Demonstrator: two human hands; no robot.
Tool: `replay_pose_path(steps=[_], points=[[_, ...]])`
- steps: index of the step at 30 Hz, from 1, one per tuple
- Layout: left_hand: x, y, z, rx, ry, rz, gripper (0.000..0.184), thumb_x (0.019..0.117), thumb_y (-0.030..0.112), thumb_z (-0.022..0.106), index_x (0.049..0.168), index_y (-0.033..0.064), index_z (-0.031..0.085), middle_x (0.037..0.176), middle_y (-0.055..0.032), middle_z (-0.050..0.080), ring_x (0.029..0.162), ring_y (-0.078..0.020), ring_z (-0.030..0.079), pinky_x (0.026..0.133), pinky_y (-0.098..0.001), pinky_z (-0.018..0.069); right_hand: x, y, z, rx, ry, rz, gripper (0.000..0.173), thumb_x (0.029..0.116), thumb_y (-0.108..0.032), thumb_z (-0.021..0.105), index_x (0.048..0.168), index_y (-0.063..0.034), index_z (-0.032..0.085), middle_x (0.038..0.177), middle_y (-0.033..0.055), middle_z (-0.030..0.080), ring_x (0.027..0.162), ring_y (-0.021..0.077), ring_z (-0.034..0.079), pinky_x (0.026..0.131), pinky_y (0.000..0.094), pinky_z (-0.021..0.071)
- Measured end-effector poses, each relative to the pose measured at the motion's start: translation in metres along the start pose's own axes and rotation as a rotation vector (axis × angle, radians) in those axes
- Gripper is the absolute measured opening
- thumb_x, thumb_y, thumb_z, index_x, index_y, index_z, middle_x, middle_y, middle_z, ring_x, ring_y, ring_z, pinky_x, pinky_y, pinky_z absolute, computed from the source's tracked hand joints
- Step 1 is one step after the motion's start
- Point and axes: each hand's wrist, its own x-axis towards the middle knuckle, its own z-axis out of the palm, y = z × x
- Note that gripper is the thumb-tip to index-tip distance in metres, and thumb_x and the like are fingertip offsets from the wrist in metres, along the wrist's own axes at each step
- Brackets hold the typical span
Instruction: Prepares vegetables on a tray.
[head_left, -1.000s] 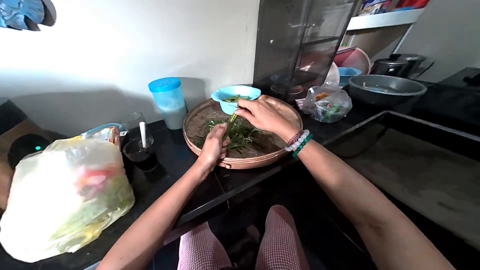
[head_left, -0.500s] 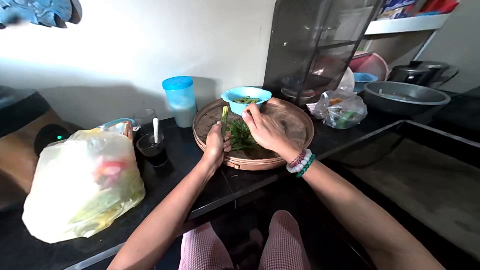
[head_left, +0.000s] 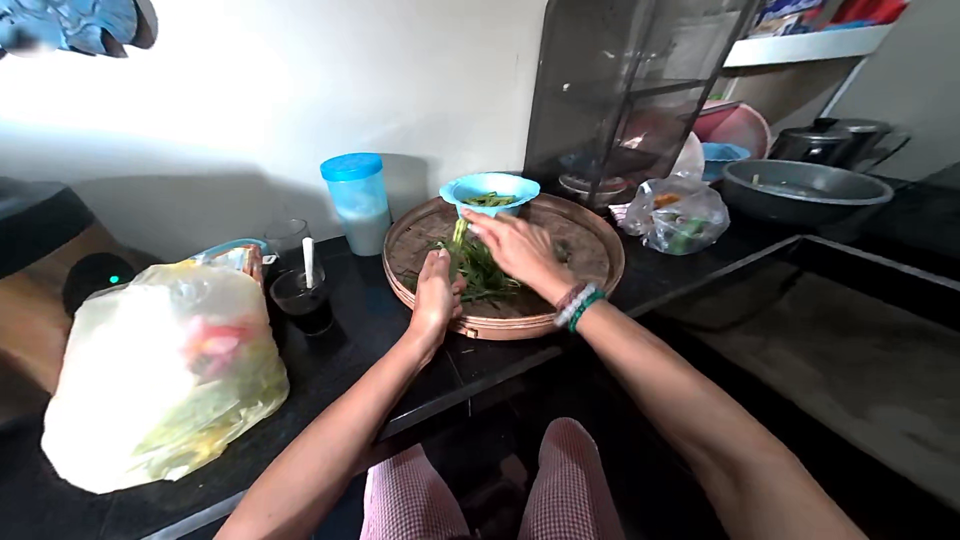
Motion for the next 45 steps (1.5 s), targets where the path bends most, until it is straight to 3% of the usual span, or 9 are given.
replay_pose_path(steps=[4, 12, 17, 19, 24, 32, 39, 43, 45], points=[[0.003, 0.004, -0.007, -0.073, 0.005, -0.005, 0.045, 0.1141, 0.038, 0.021, 0.118, 0.0086, 0.054, 0.06, 0.0023, 0.041, 0.042, -0.0054, 0.034, 0.039, -0.0183, 0.0318, 0.005, 0.019, 0.0, 0.119, 0.052, 0.025, 0.042, 0.1114, -0.04, 0.038, 0.147, -0.0314, 0.057, 0.12, 0.0154, 0.071, 0.102, 0.0408, 0.069, 0.08, 0.0664, 0.0518], [0.002, 0.009, -0.009, -0.147, 0.043, -0.08, 0.037, 0.1131, 0.043, 0.026, 0.102, 0.016, 0.048, 0.057, 0.0048, 0.034, 0.04, -0.0045, 0.026, 0.037, -0.0179, 0.024, -0.028, -0.03, 0.019, -0.021, -0.014, -0.142, 0.04, 0.1093, -0.042, 0.043, 0.148, -0.0456, 0.052, 0.088, 0.006, 0.066, 0.067, 0.0253, 0.064, 0.054, 0.0462, 0.05], [-0.006, 0.006, -0.008, -0.097, -0.028, -0.095, 0.045, 0.1136, 0.041, 0.02, 0.113, 0.0102, 0.053, 0.055, 0.0056, 0.034, 0.038, -0.0032, 0.027, 0.036, -0.0168, 0.0248, -0.023, -0.021, 0.0, 0.002, 0.024, -0.057, 0.039, 0.1088, -0.036, 0.049, 0.147, -0.035, 0.058, 0.103, 0.0135, 0.071, 0.078, 0.0354, 0.068, 0.059, 0.0553, 0.0515], [-0.009, 0.002, -0.006, -0.087, -0.083, -0.088, 0.046, 0.1138, 0.04, 0.02, 0.114, 0.0096, 0.054, 0.054, 0.0057, 0.034, 0.038, -0.0033, 0.029, 0.036, -0.0168, 0.026, -0.023, 0.001, -0.001, 0.031, 0.051, -0.028, 0.038, 0.1089, -0.037, 0.048, 0.143, -0.0287, 0.061, 0.095, 0.0149, 0.069, 0.077, 0.037, 0.067, 0.06, 0.0559, 0.0516], [-0.005, 0.008, -0.002, -0.124, -0.067, -0.112, 0.048, 0.1142, 0.037, 0.022, 0.115, 0.0057, 0.058, 0.064, 0.0006, 0.048, 0.045, -0.0068, 0.042, 0.041, -0.0182, 0.0373, -0.027, 0.01, -0.017, 0.168, 0.081, 0.006, 0.039, 0.1111, -0.034, 0.043, 0.146, -0.0273, 0.059, 0.115, 0.0144, 0.073, 0.093, 0.0371, 0.07, 0.077, 0.061, 0.0535], [-0.006, 0.01, 0.0, -0.171, 0.019, -0.13, 0.034, 0.1138, 0.038, 0.027, 0.105, 0.0146, 0.05, 0.059, 0.0043, 0.037, 0.04, -0.0034, 0.029, 0.036, -0.0164, 0.0253, -0.037, -0.023, 0.013, -0.041, 0.043, -0.149, 0.04, 0.1086, -0.042, 0.044, 0.147, -0.0465, 0.053, 0.084, 0.0045, 0.065, 0.062, 0.0239, 0.061, 0.049, 0.0441, 0.0473], [-0.007, 0.009, 0.0, -0.117, -0.02, -0.166, 0.047, 0.1141, 0.038, 0.02, 0.104, 0.0078, 0.055, 0.057, 0.0052, 0.036, 0.039, -0.0034, 0.029, 0.036, -0.0164, 0.0263, -0.028, -0.016, 0.004, -0.094, 0.085, -0.102, 0.037, 0.1082, -0.038, 0.048, 0.144, -0.0397, 0.059, 0.093, 0.011, 0.068, 0.065, 0.0298, 0.063, 0.051, 0.0473, 0.0457], [-0.012, 0.006, -0.001, -0.123, -0.075, -0.18, 0.049, 0.114, 0.038, 0.021, 0.105, 0.006, 0.057, 0.055, 0.0055, 0.034, 0.038, -0.0034, 0.029, 0.036, -0.0166, 0.0267, 0.005, 0.016, 0.003, -0.11, 0.038, 0.054, 0.038, 0.1097, -0.041, 0.041, 0.144, -0.0462, 0.056, 0.099, 0.0144, 0.071, 0.079, 0.0374, 0.068, 0.063, 0.0589, 0.0502], [-0.012, 0.009, -0.002, -0.194, -0.085, -0.209, 0.048, 0.1134, 0.041, 0.023, 0.108, 0.0066, 0.056, 0.055, 0.0052, 0.035, 0.038, -0.0035, 0.03, 0.035, -0.0165, 0.0279, 0.003, 0.024, -0.005, -0.045, 0.068, 0.061, 0.039, 0.1102, -0.04, 0.041, 0.145, -0.0409, 0.058, 0.1, 0.0145, 0.073, 0.085, 0.0383, 0.069, 0.068, 0.0608, 0.0517]])
